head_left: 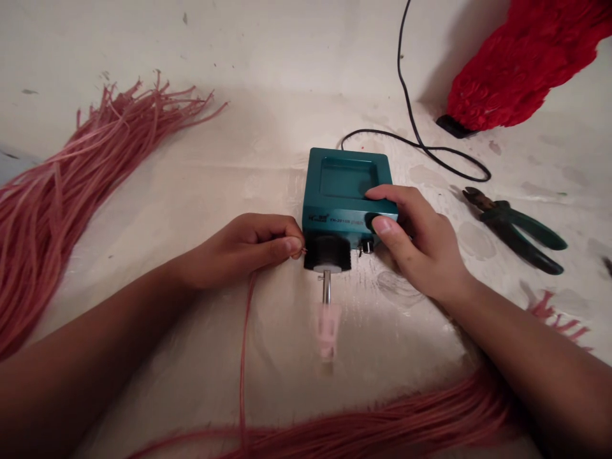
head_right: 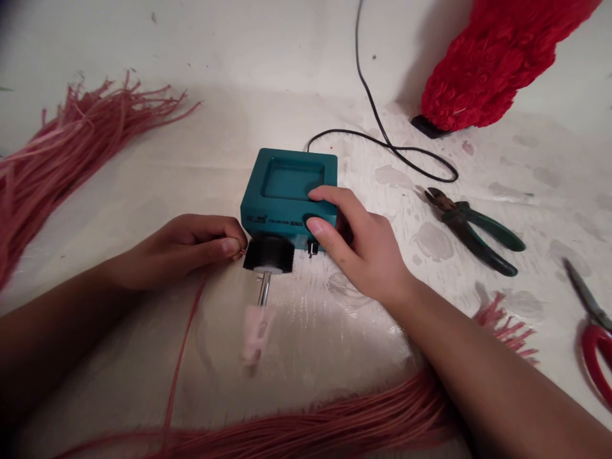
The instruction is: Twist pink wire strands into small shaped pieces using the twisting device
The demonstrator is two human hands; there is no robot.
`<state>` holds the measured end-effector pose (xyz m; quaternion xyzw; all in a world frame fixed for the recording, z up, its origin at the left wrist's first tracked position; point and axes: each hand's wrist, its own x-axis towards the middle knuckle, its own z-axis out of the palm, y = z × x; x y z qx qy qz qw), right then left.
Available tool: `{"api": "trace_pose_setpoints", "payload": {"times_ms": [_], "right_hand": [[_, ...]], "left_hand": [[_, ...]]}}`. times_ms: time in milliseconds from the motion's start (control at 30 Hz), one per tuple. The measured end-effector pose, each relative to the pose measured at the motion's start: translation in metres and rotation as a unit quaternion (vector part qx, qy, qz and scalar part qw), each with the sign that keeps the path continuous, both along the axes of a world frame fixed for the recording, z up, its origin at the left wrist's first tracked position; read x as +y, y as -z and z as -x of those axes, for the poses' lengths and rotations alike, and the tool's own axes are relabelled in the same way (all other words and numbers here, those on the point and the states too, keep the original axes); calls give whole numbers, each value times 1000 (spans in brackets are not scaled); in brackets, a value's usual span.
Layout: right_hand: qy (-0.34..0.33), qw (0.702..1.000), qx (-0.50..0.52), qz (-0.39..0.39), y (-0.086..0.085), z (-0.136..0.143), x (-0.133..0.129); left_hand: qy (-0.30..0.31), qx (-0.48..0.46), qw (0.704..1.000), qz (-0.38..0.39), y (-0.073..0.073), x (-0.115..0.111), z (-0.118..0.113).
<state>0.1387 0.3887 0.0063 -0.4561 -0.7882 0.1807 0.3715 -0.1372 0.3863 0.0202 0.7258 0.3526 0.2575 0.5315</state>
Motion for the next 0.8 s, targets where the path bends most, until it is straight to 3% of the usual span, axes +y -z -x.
{"api": "trace_pose_setpoints", "payload": {"times_ms": [300, 467, 567, 800], "right_hand": [[-3, 1000, 9, 8, 1, 1, 1], [-12, 1000, 17, 21, 2, 1, 2], [-17, 999, 21, 32, 1, 0, 2], [-27, 998, 15, 63, -1, -1, -1]], "left_hand": [[-17, 1, 1000, -9, 1, 0, 2], [4, -67, 992, 109, 9, 3, 11], [-20, -144, 976, 161, 15, 6, 15], [-79, -142, 970, 180, 11, -2, 8]]}}
